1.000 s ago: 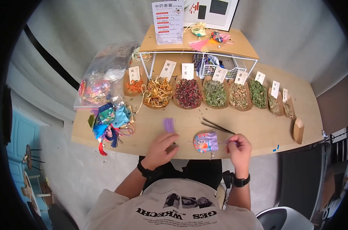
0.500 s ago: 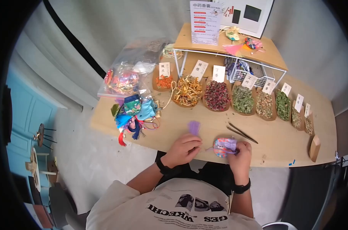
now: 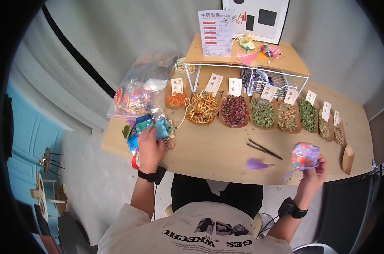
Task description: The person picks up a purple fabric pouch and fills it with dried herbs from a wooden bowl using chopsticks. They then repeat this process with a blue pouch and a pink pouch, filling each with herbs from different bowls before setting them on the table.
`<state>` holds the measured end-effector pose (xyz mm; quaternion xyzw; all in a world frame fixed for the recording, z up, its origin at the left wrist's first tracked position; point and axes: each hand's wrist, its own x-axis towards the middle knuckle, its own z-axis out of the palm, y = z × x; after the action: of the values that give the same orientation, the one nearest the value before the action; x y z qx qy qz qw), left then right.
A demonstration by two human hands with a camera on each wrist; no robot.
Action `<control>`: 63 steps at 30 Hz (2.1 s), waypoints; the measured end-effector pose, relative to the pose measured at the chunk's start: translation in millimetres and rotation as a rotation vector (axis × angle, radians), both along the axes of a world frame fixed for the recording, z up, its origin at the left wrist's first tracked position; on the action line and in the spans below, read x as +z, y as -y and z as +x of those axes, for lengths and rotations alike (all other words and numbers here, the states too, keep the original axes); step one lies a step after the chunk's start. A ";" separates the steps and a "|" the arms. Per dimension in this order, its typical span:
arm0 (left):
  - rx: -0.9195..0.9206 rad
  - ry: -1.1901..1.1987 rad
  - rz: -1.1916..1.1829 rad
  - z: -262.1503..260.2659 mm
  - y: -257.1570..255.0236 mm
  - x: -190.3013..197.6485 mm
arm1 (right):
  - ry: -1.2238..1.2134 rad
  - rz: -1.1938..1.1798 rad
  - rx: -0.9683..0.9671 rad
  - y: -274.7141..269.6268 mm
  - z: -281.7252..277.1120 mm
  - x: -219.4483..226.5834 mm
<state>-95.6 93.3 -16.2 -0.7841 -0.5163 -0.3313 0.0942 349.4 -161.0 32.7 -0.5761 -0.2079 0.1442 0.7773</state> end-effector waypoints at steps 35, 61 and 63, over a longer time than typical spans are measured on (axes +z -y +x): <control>-0.444 1.002 -0.623 49.4 49.9 2.3 | 0.341 -0.265 0.538 -49.2 -90.1 -46.4; -0.664 0.433 -0.504 105.0 100.0 5.3 | 0.640 -0.500 0.689 -80.4 -160.5 -32.8; -0.572 0.485 -0.574 102.0 98.2 10.6 | 0.671 -0.550 0.616 -81.7 -157.8 -28.8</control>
<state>6.5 -4.9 -5.6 -0.7891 -0.3575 -0.3616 -0.3446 191.6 -79.3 3.9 -0.6853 -0.5591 0.2230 0.4099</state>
